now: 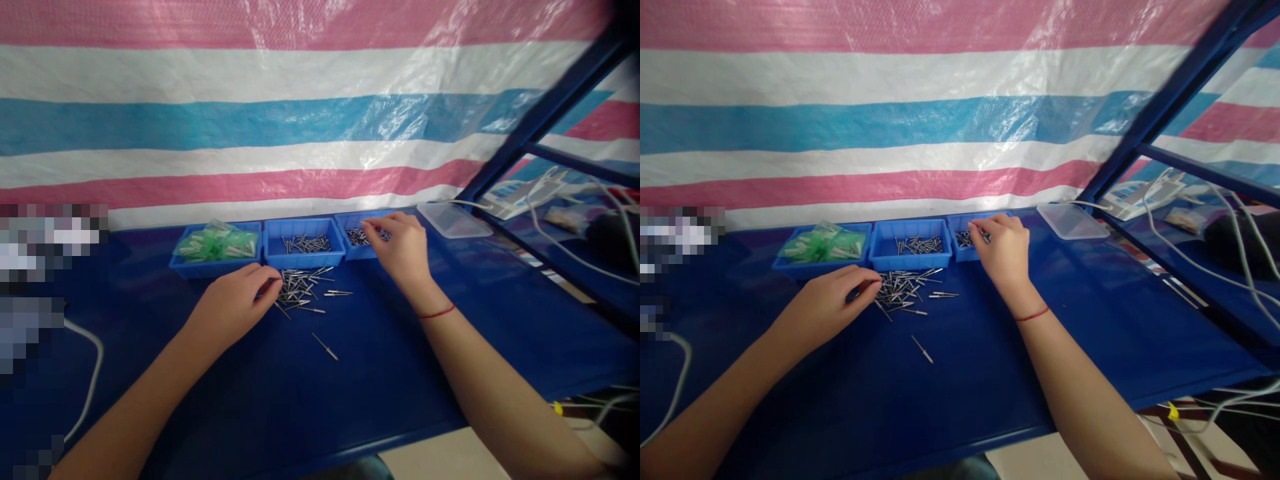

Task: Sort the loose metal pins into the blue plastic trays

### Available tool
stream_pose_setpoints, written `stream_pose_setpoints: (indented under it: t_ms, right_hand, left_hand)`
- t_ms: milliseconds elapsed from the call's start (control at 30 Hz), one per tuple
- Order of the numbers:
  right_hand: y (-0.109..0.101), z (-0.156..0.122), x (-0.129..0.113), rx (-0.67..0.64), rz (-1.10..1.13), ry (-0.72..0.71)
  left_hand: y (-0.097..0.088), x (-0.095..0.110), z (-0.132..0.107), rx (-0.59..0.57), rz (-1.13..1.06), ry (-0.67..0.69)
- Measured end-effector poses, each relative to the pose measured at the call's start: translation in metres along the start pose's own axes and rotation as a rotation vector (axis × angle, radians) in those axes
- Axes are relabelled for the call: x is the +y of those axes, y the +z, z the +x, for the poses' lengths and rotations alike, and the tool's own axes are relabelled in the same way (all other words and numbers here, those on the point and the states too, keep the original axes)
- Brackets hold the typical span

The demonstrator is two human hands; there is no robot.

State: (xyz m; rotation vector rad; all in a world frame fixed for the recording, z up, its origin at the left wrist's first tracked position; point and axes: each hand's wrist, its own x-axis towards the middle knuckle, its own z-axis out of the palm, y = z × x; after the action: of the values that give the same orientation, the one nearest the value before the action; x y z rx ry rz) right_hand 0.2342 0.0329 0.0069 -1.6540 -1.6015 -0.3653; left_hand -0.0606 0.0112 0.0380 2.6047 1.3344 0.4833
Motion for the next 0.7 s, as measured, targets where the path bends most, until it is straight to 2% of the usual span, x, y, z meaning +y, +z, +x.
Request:
stream_pose_setpoints:
  t_ms: [100,200,333,433,567,700]
  right_hand:
    - [0.007,-0.002,0.004,-0.082,-0.071,0.026]
    - [0.004,-0.002,-0.001,-0.05,-0.039,0.053]
    - [-0.004,-0.002,-0.014,-0.058,0.049,0.028]
    - [-0.006,-0.006,-0.024,-0.096,0.105,0.0]
    - [-0.007,-0.01,-0.035,-0.125,0.164,-0.046]
    - [-0.01,-0.012,-0.042,-0.124,0.223,-0.124]
  left_hand:
    - [-0.009,-0.006,0.0,-0.153,0.054,-0.039]
    - [-0.02,-0.014,-0.001,-0.255,0.062,-0.113]
    - [-0.028,-0.031,-0.005,-0.227,0.089,-0.169]
    - [-0.024,-0.044,-0.006,-0.21,0.182,-0.161]
    - [-0.014,-0.054,-0.005,-0.281,0.263,-0.182]
    - [-0.014,-0.053,-0.003,-0.345,0.293,-0.233]
